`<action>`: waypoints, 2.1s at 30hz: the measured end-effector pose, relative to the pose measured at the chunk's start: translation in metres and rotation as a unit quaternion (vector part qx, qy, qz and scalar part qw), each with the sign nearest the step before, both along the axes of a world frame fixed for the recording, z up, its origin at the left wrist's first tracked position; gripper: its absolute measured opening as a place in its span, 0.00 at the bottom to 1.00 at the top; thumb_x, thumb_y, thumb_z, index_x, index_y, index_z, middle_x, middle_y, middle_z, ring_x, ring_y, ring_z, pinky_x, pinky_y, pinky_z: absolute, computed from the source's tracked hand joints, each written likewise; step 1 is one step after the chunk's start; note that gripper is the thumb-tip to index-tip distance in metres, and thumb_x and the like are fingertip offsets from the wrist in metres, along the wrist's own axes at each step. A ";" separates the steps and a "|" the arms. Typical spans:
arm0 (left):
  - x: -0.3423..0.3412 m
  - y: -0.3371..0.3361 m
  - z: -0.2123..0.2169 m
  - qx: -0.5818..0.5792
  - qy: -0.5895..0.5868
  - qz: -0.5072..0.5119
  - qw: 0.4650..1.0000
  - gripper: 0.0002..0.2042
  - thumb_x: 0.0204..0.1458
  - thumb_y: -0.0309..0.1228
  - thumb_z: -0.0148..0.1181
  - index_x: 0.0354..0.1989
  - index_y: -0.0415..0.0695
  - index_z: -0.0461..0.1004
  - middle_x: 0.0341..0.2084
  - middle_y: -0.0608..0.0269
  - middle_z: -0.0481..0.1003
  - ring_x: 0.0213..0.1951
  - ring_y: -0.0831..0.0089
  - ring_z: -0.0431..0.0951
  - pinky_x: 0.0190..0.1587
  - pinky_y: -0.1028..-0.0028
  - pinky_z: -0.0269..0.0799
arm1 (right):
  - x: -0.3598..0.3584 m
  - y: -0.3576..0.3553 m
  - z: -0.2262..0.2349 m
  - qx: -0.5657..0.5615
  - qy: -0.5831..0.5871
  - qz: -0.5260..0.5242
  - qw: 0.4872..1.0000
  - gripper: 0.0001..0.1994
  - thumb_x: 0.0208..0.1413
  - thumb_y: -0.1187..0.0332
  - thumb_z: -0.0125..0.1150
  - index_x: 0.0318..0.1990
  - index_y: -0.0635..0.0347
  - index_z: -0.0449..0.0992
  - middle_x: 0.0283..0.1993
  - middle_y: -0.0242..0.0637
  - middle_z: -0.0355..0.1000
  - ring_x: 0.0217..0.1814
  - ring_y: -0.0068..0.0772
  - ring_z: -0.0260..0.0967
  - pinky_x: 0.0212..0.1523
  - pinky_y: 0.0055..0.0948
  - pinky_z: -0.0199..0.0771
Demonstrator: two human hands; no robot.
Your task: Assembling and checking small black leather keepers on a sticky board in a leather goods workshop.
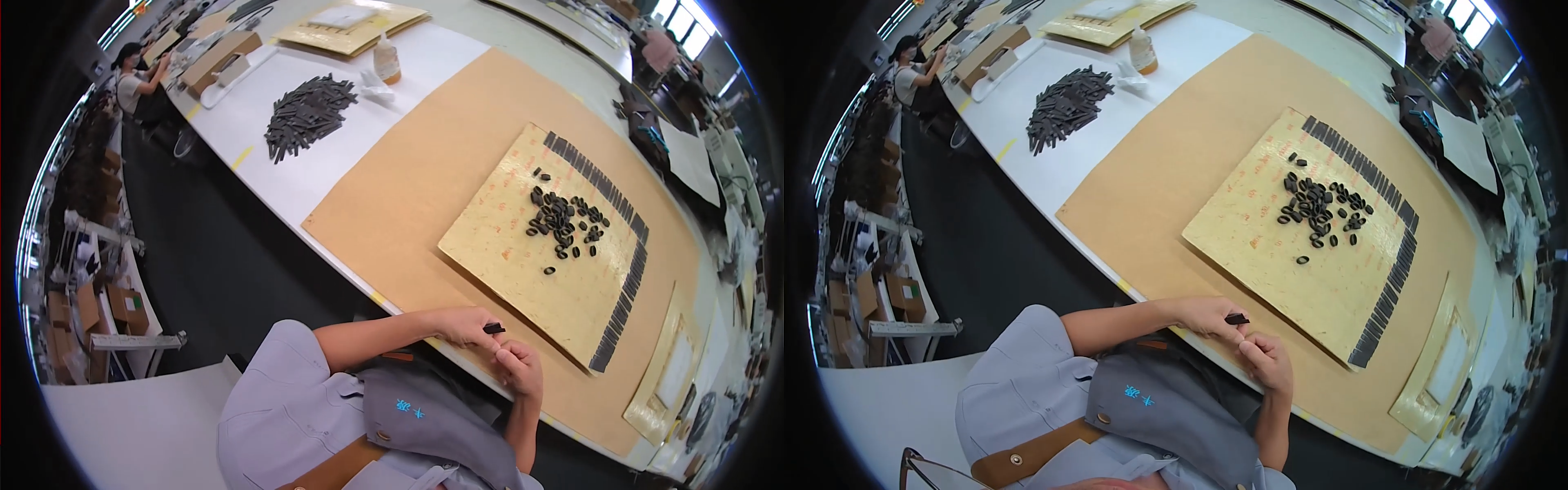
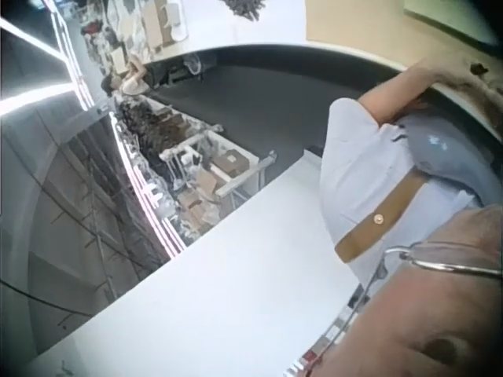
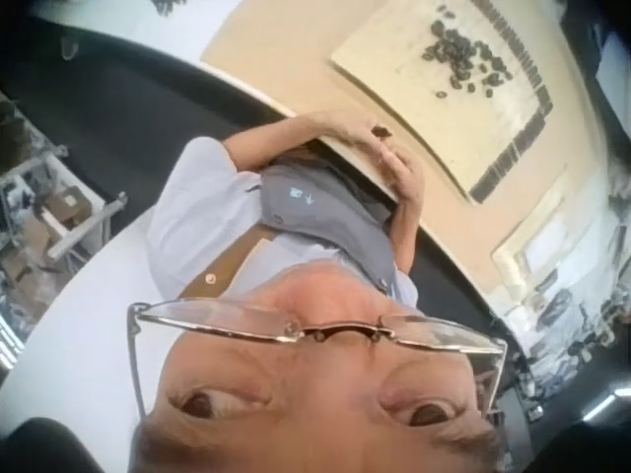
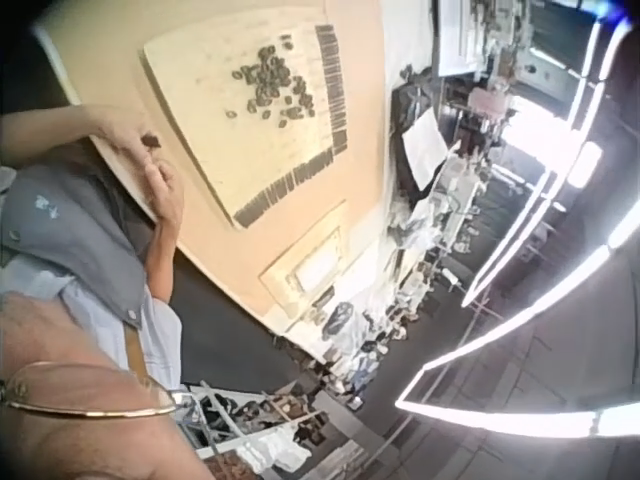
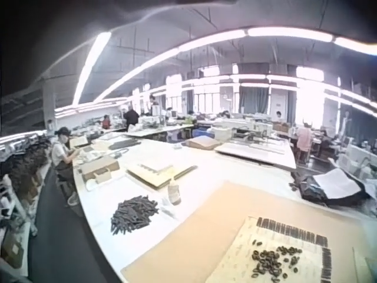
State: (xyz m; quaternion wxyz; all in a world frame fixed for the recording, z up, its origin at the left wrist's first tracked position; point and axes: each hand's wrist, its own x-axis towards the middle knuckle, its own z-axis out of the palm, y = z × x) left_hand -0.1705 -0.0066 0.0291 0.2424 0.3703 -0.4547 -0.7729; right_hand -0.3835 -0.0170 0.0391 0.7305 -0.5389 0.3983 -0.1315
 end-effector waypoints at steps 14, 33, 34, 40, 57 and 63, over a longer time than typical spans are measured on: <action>-0.018 0.004 -0.002 -0.101 0.223 0.301 0.922 0.14 0.63 0.38 0.42 0.44 0.41 0.68 0.57 0.57 0.63 0.47 0.79 0.68 0.47 0.76 0.66 | 0.046 -0.020 0.034 -0.197 0.069 -0.108 0.972 0.07 0.55 0.69 0.58 0.36 0.65 0.73 0.23 0.30 0.69 0.19 0.17 0.64 0.20 0.16 0.63; -0.025 0.006 -0.028 -0.266 0.037 0.381 0.885 0.17 0.60 0.43 0.46 0.35 0.38 0.69 0.25 0.65 0.73 0.28 0.79 0.71 0.31 0.77 0.68 | 0.046 -0.021 0.002 -0.107 -0.061 -0.205 0.971 0.03 0.56 0.74 0.53 0.34 0.62 0.66 0.25 0.33 0.66 0.20 0.21 0.64 0.22 0.20 0.71; -0.025 0.007 -0.028 -0.266 0.036 0.381 0.885 0.17 0.60 0.43 0.46 0.35 0.38 0.69 0.25 0.65 0.73 0.28 0.79 0.71 0.31 0.77 0.68 | 0.045 -0.020 0.000 -0.117 -0.064 -0.208 0.969 0.03 0.56 0.74 0.53 0.34 0.62 0.67 0.25 0.33 0.66 0.21 0.21 0.65 0.23 0.20 0.71; -0.028 0.028 -0.008 -0.197 -0.018 0.335 0.921 0.15 0.58 0.39 0.49 0.37 0.36 0.69 0.24 0.59 0.75 0.29 0.70 0.75 0.33 0.71 0.69 | 0.037 -0.011 -0.003 -0.175 -0.009 -0.184 0.967 0.04 0.55 0.74 0.56 0.34 0.65 0.69 0.29 0.34 0.69 0.24 0.20 0.66 0.26 0.19 0.71; -0.003 -0.001 0.001 0.007 -0.005 0.132 0.991 0.08 0.55 0.35 0.57 0.30 0.43 0.72 0.13 0.79 0.60 0.14 0.90 0.54 0.15 0.84 0.47 | 0.011 -0.026 0.007 0.055 -0.100 -0.141 0.983 0.05 0.49 0.76 0.60 0.31 0.66 0.70 0.26 0.33 0.68 0.22 0.18 0.67 0.23 0.19 0.72; -0.006 0.002 -0.002 -0.041 -0.041 0.130 0.990 0.08 0.53 0.35 0.58 0.28 0.43 0.72 0.13 0.79 0.60 0.15 0.90 0.55 0.16 0.83 0.48 | 0.011 -0.023 0.005 0.052 -0.072 -0.123 0.988 0.05 0.50 0.76 0.60 0.32 0.66 0.70 0.26 0.32 0.69 0.22 0.18 0.67 0.24 0.19 0.72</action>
